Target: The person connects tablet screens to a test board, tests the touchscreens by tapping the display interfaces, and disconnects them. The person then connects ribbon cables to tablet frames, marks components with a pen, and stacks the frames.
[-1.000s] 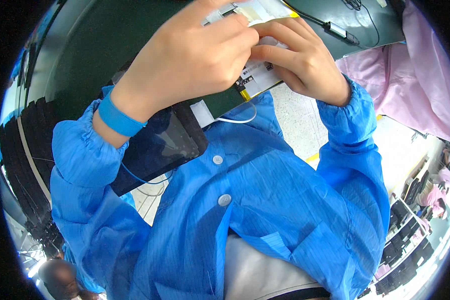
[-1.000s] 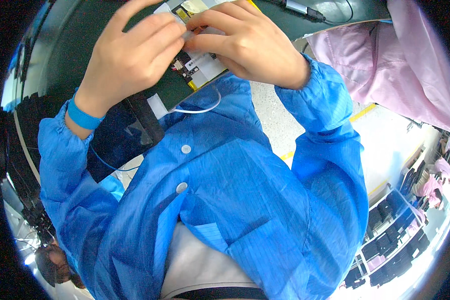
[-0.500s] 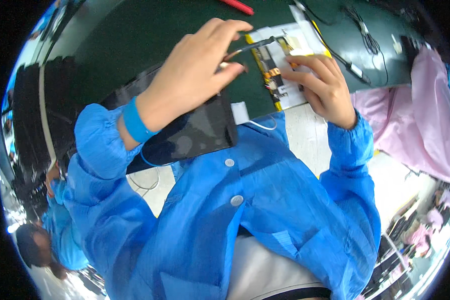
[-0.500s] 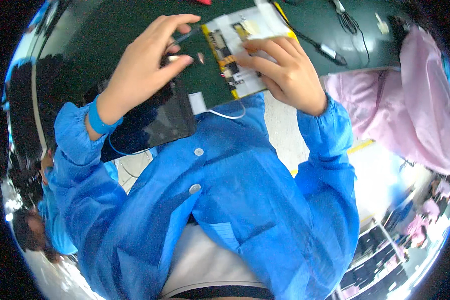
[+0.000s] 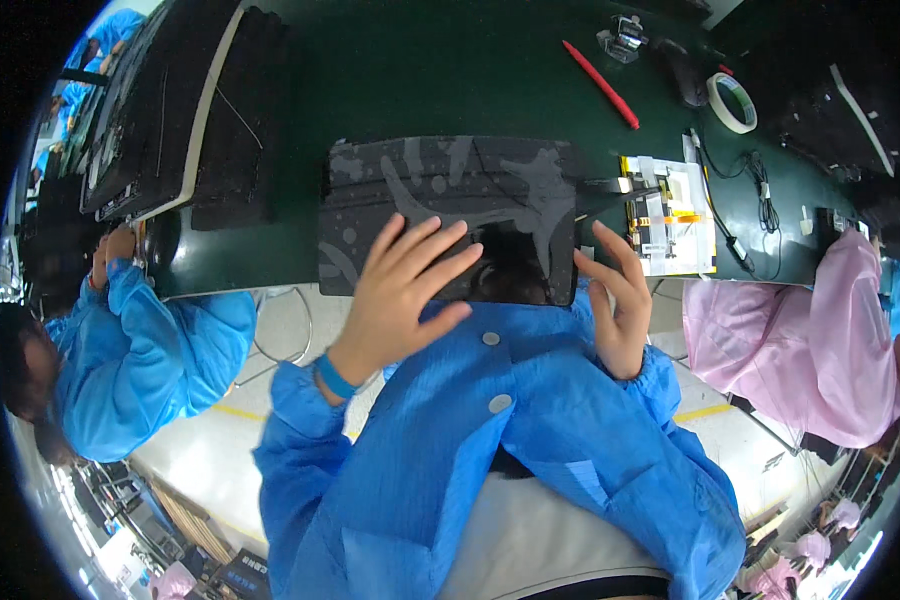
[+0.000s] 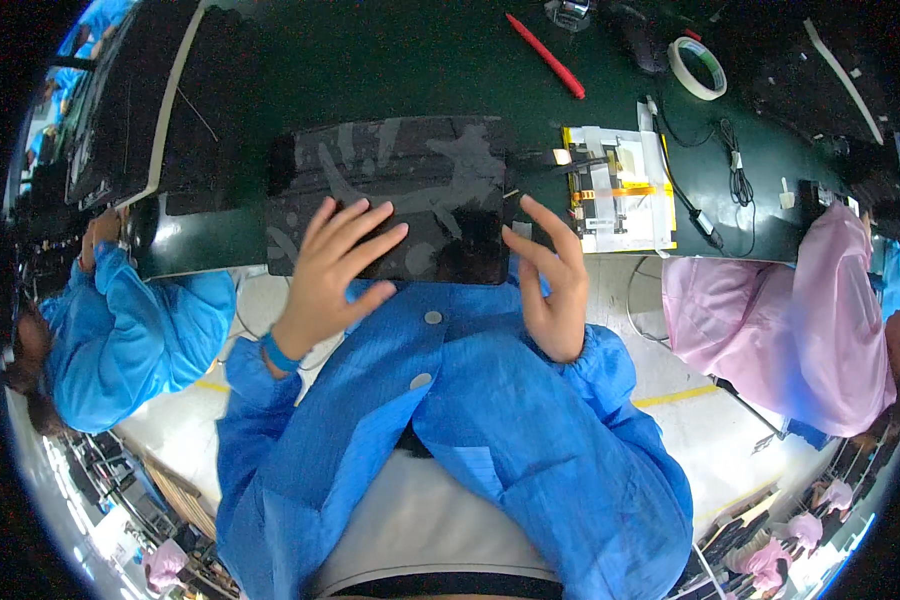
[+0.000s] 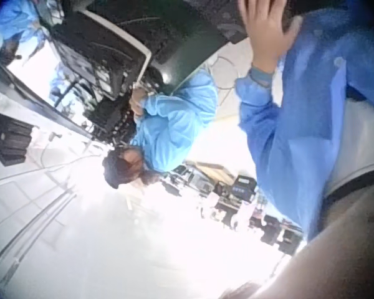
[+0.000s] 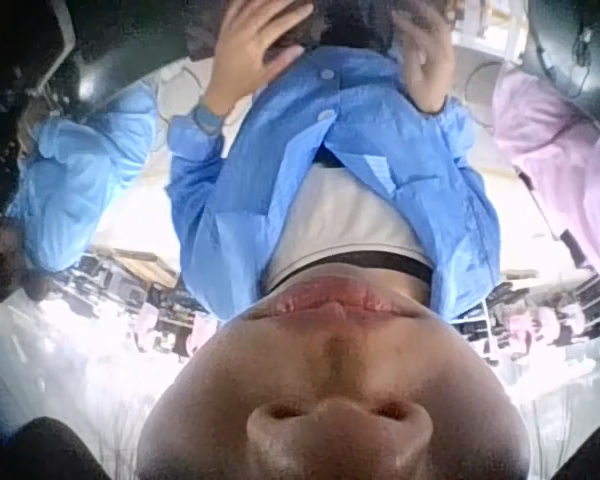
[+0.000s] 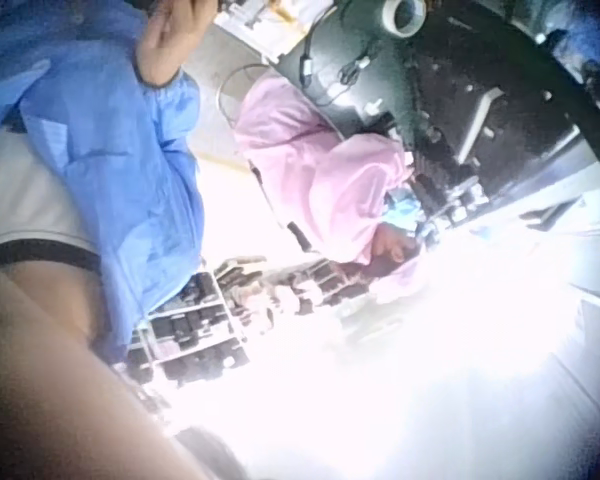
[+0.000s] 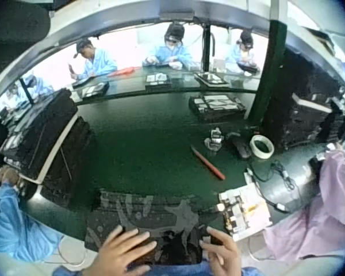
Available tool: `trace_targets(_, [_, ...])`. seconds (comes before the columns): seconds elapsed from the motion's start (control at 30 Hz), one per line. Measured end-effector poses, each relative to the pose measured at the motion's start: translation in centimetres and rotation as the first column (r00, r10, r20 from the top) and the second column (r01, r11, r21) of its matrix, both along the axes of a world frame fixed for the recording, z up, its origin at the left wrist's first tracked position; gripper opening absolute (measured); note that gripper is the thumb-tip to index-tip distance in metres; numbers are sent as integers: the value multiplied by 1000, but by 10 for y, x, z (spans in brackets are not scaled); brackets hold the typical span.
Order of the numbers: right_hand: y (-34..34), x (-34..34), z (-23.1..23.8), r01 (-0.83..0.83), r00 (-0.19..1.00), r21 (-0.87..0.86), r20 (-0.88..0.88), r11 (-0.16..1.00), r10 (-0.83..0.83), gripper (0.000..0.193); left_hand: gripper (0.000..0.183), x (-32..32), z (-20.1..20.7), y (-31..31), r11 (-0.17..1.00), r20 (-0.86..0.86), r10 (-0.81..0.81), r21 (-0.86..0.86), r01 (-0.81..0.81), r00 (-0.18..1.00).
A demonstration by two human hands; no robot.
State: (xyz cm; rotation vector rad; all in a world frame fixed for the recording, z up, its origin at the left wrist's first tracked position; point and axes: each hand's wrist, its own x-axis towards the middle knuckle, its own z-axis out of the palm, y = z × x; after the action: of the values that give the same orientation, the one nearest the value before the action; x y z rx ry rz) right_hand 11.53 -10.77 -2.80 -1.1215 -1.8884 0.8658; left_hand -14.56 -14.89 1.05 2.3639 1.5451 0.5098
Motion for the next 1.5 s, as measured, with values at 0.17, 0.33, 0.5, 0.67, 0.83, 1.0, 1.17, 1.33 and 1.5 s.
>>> trace_targets(0.17, [-12, -15, 28, -70, 915, -109, -403, 992, 20, 45, 53, 2, -17, -11, 958, -7, 78, 276, -73, 997])
trace_targets(0.33, [-1, -21, 72, -122, 932, 22, -342, 992, 122, 41, 29, -23, 15, 3, 729, 5, 224, 662, -171, 974])
trace_targets(0.5, [49, -14, 95, -42, 963, 171, -255, 984, 86, 44, 33, -50, 109, 0, 857, 425, 218, 347, -381, 878])
trace_targets(0.67, [62, -31, 84, 104, 993, 480, -95, 871, -66, 75, 37, -68, 163, 32, 947, 163, 287, 96, -305, 944])
trace_targets(0.83, [49, -57, 63, -132, 984, 598, 176, 790, 32, 65, 48, -75, 114, 127, 880, 320, -130, -398, 258, 938])
trace_targets(1.0, [45, -82, 49, -235, 883, 420, 470, 877, 12, 52, 48, -56, 47, 181, 641, 387, -229, -631, 438, 893])
trace_targets(1.17, [59, -48, 83, -292, 926, 318, 331, 902, 183, 73, 45, -52, 12, 202, 534, 464, -178, -695, 481, 868])
trace_targets(1.33, [151, -29, 84, -235, 771, 380, 634, 895, -67, 51, 52, -49, 14, 194, 836, 195, -344, -383, 394, 919])
trace_targets(1.5, [224, -50, 15, -272, 611, 252, 791, 929, -36, 51, 49, -62, 46, 154, 943, 191, -186, -240, 230, 964])
